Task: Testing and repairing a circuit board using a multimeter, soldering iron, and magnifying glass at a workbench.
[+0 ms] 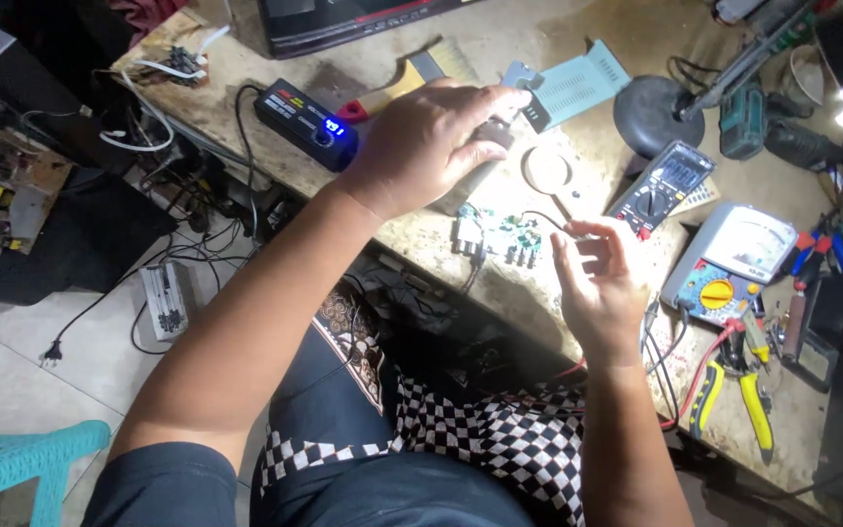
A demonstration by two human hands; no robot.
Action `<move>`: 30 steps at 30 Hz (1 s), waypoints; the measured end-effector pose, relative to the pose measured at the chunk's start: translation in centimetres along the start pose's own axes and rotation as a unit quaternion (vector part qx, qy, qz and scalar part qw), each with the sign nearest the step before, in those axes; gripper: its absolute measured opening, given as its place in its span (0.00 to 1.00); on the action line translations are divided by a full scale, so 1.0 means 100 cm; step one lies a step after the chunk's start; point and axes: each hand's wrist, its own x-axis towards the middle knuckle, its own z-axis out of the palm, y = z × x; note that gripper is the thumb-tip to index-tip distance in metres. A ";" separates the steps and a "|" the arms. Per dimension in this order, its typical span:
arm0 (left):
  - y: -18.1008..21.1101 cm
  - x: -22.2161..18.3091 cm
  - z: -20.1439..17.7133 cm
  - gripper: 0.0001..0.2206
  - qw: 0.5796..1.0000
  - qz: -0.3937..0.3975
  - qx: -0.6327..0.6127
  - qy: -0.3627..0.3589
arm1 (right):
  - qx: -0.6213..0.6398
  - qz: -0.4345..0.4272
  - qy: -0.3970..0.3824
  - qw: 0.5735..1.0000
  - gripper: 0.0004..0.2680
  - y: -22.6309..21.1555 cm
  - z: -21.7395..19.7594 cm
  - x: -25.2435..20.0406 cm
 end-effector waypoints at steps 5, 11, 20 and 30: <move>0.000 -0.004 -0.002 0.29 1.000 -0.012 -0.019 0.002 | 0.002 0.027 -0.004 1.000 0.07 0.026 -0.006 -0.019; -0.007 -0.013 0.005 0.35 0.998 -0.033 -0.043 0.027 | 0.047 0.024 -0.008 0.999 0.08 0.038 -0.009 -0.032; 0.000 -0.048 0.037 0.29 0.900 -0.391 -0.109 -0.157 | -0.039 -0.203 0.001 0.978 0.15 0.010 0.000 0.010; -0.006 -0.057 0.044 0.19 0.907 -0.394 -0.118 -0.087 | -0.125 -0.438 -0.107 0.884 0.23 -0.044 0.034 0.089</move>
